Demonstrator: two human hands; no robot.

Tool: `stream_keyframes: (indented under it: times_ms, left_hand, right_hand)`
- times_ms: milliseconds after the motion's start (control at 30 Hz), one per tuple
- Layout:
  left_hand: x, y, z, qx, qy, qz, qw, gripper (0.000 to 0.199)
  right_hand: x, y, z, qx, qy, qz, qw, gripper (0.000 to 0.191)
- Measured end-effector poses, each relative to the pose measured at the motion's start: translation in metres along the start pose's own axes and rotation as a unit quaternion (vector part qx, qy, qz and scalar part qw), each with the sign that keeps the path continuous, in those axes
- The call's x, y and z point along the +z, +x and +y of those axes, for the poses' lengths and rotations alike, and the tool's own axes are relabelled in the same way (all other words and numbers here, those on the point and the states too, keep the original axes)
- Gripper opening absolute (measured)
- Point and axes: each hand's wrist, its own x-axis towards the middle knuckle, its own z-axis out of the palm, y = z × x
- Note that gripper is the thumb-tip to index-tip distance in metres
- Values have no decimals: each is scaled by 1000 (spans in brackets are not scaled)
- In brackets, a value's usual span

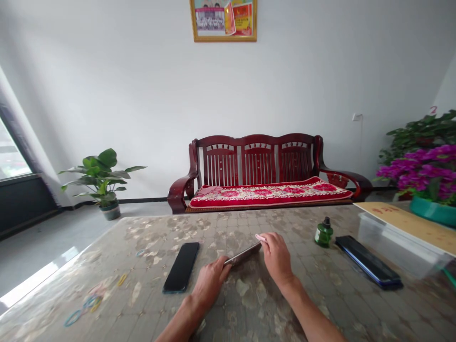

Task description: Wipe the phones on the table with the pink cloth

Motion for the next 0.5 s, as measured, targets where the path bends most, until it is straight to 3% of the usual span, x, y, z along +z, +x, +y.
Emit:
stream_keyframes:
  times_ms: [167, 400, 500]
  left_hand:
    - [1, 3, -2, -19, -11, 9, 1000, 14]
    - [4, 5, -3, -27, -8, 18, 999, 13]
    - [3, 4, -3, -27, -10, 16, 999, 12]
  right_hand:
    - [4, -6, -15, -65, -57, -32, 996, 21]
    - [19, -14, -63, -124, -16, -82, 989, 15]
    - [18, -11, -60, -124, -31, -88, 988, 14]
